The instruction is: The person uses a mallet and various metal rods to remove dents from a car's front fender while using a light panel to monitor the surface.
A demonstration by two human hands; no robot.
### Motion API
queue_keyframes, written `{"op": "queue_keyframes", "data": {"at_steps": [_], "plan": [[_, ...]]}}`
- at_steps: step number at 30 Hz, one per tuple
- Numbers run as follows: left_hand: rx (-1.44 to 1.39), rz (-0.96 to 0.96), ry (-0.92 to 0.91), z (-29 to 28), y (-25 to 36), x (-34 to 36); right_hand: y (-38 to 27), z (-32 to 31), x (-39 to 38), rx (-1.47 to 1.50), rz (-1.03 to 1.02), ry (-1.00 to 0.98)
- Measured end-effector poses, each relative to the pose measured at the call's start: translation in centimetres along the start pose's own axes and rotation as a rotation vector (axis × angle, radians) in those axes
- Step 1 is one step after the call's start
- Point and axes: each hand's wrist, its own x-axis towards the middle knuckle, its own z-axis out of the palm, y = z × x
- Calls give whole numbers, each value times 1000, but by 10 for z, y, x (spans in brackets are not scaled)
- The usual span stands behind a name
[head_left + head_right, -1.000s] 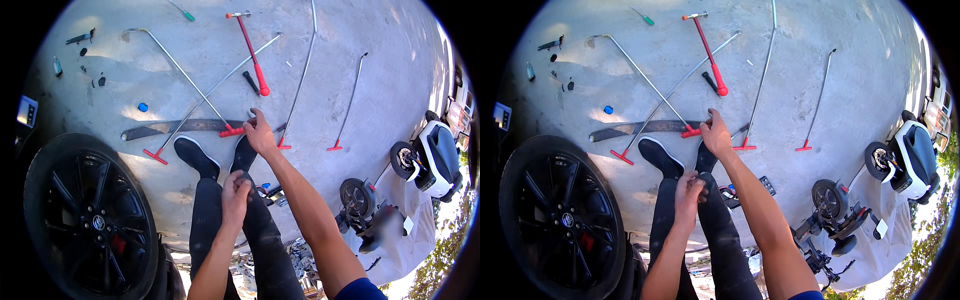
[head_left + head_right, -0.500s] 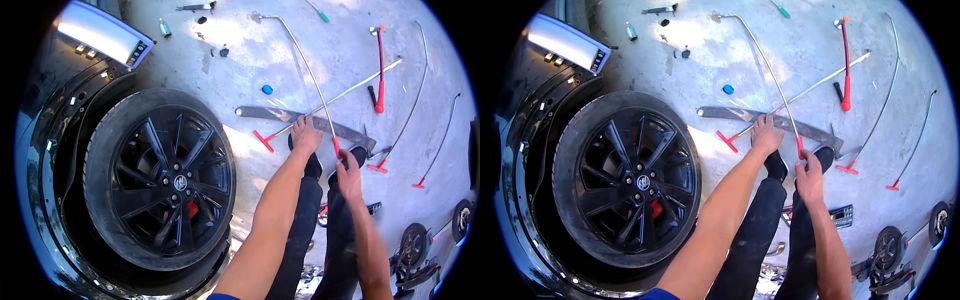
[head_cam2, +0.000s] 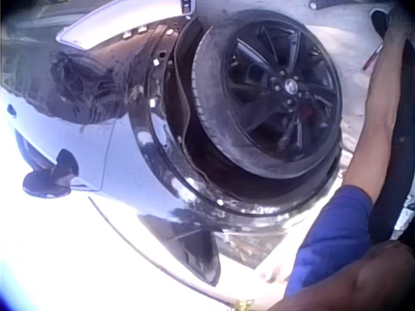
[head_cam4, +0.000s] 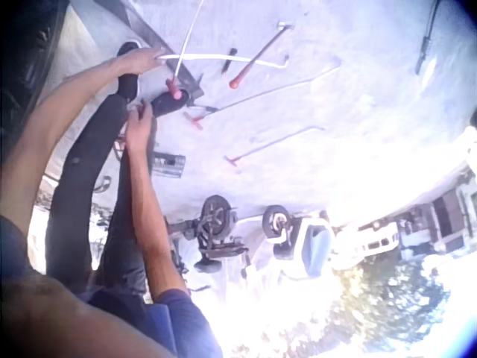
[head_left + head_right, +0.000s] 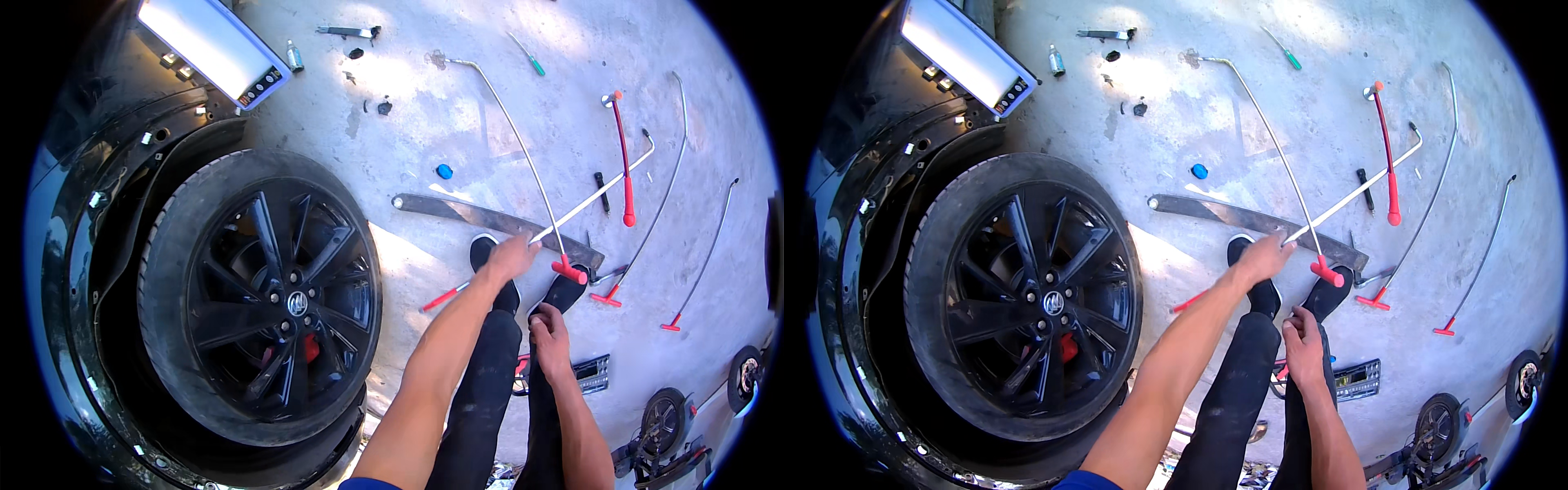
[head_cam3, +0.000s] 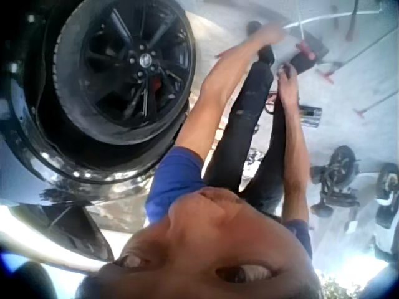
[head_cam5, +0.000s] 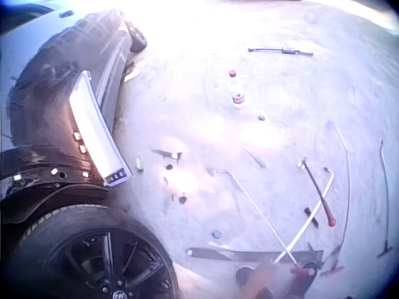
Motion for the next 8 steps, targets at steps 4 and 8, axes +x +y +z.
{"op": "queue_keyframes", "data": {"at_steps": [4, 8], "plan": [[-307, -3, -20, 13, 60, -94, -27, 5, -64, 79, -56, -58], [-875, -308, -405, 4, 111, -183, -28, 9, -141, 303, -28, -178]]}}
